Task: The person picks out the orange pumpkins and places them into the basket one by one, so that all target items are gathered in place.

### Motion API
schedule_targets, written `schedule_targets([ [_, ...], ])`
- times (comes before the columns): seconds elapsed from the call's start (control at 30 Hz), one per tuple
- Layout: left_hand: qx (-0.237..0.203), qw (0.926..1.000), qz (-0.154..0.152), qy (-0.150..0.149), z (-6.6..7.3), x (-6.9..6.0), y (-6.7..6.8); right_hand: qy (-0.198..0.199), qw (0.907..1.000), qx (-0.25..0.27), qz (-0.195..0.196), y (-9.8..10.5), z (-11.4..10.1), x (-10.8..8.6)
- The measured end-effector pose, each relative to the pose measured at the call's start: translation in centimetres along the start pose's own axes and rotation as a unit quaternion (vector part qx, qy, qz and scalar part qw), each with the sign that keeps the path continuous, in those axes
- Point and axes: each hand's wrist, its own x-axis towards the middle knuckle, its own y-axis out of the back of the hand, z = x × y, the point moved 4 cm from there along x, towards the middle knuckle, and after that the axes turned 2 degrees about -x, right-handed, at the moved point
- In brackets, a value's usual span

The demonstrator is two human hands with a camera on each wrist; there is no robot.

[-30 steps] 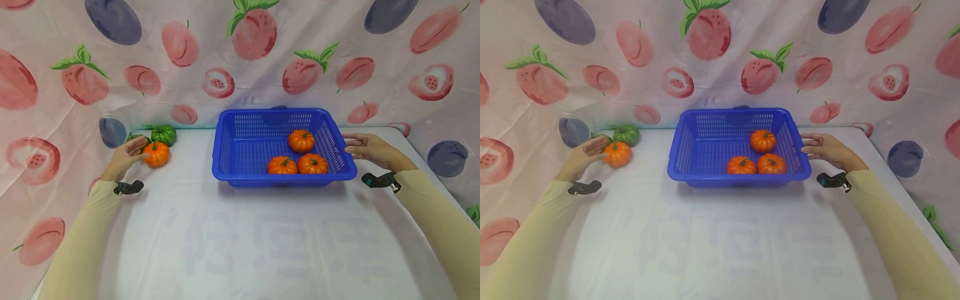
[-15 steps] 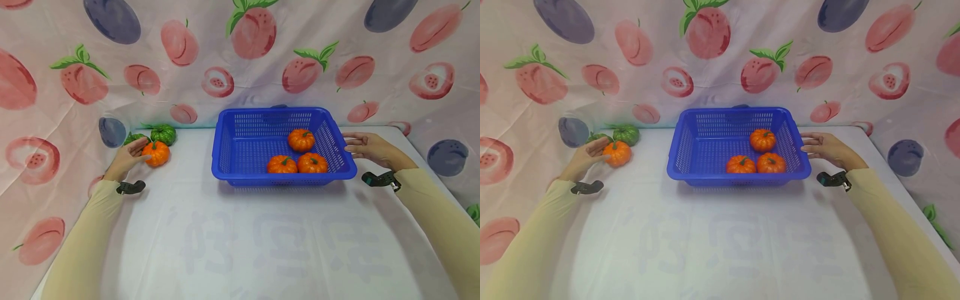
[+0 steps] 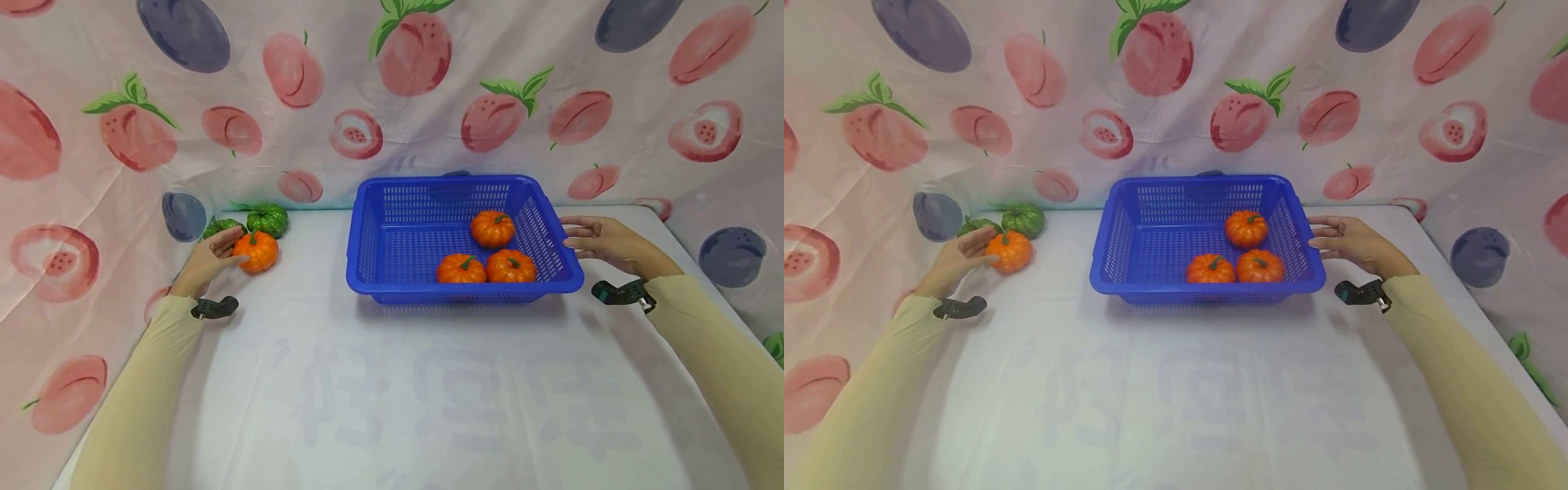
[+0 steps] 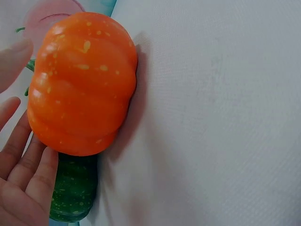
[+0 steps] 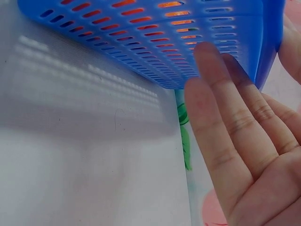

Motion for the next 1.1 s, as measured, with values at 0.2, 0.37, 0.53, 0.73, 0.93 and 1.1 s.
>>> schedule_targets([
  [0.2,0.009,0.9999,-0.002,0.006,-0.10,-0.02,-0.01,0.004,1.0000,0.008,-0.003,-0.01,0.04,0.00],
  [0.37,0.012,0.9999,-0.001,0.009,-0.20,0.10,-0.07,0.003,1.0000,0.009,-0.003,-0.03,0.05,-0.01],
  [0.53,0.008,0.9999,-0.003,0.010,-0.15,0.05,-0.17,0.001,1.0000,0.003,0.001,-0.01,0.08,0.03],
  [0.73,0.012,0.9996,-0.022,0.009,0.18,-0.08,-0.44,0.002,1.0000,0.004,0.001,0.04,0.14,0.08],
  [0.93,0.028,0.9987,-0.037,0.022,0.07,-0.05,-0.56,0.001,1.0000,0.003,0.002,0.02,0.08,0.07],
  [1.1,0.030,0.9986,-0.035,0.023,-0.17,0.09,-0.49,0.001,1.0000,0.002,0.001,-0.02,0.03,0.01],
])
